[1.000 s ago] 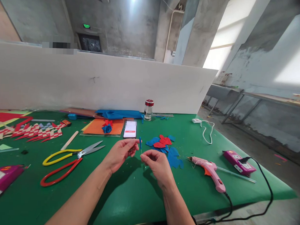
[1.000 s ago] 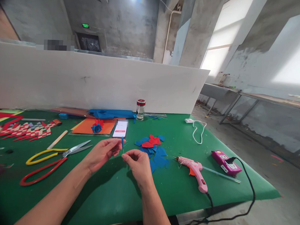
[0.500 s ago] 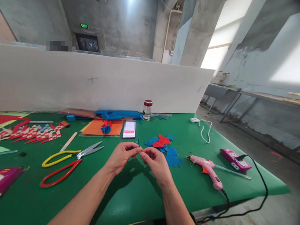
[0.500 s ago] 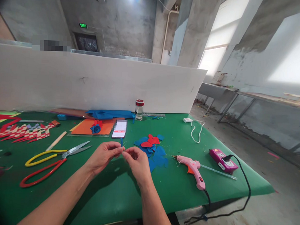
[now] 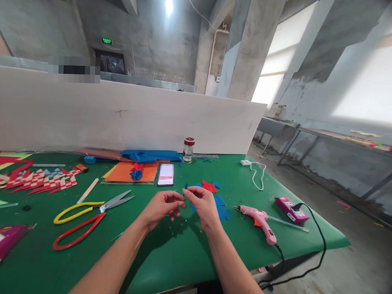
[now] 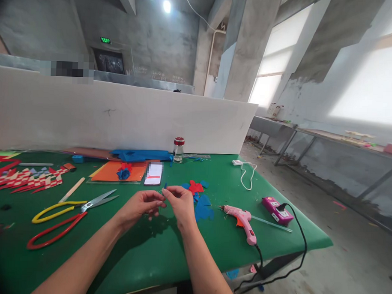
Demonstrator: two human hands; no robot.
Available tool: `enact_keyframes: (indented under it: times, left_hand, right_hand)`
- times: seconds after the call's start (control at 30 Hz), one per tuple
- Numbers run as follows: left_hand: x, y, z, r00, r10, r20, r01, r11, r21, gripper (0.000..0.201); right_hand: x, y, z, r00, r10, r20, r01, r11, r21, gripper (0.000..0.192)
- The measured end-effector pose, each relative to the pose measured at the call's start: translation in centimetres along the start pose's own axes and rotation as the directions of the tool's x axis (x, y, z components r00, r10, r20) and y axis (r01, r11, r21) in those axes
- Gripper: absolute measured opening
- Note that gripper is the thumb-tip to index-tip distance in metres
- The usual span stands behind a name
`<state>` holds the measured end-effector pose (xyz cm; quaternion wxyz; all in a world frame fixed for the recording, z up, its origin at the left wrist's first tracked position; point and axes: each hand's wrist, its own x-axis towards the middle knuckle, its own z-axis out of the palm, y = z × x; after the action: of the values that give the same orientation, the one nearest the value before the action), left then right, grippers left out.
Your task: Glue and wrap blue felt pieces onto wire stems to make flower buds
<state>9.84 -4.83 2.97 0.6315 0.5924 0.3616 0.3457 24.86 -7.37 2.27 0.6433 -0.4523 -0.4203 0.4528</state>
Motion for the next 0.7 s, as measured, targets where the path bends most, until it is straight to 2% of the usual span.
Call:
enact_keyframes:
  times: [0.2, 0.27, 0.4, 0.5, 0.7]
  left_hand:
    - [0.1, -0.3, -0.3, 1.0, 0.03, -0.007, -0.03, 0.999, -0.022, 0.035]
    - [0.2, -0.5, -0.3, 1.0, 0.019, -0.003, -0.019, 0.999, -0.028, 0.036]
    - [0.3, -0.6, -0.3, 1.0, 0.028, 0.006, -0.028, 0.999, -0.035, 0.035]
    - [0.3, -0.7, -0.3, 1.0, 0.03, 0.001, -0.03, 0.999, -0.042, 0.035]
    - [0.5, -1.0, -0.3, 0.999, 0.037, 0.004, -0.037, 0.999, -0.035, 0.032]
  right_hand:
    - [0.3, -0.1, -0.5, 0.997, 0.049, 0.058, -0.05, 0.999, 0.015, 0.04]
    - [0.3, 0.1, -0.4, 0.996, 0.027, 0.085, -0.027, 1.0, -0.002, 0.043]
    - [0.2, 0.4, 0.1, 0.984, -0.031, 0.178, 0.039, 0.998, -0.04, 0.036]
    - [0.5, 0.8, 0.2, 0.985, -0.038, 0.166, 0.047, 0.998, -0.049, 0.03]
    - [0.9, 1.7, -0.1, 0.987, -0.124, 0.098, 0.141, 0.973, -0.182, 0.021]
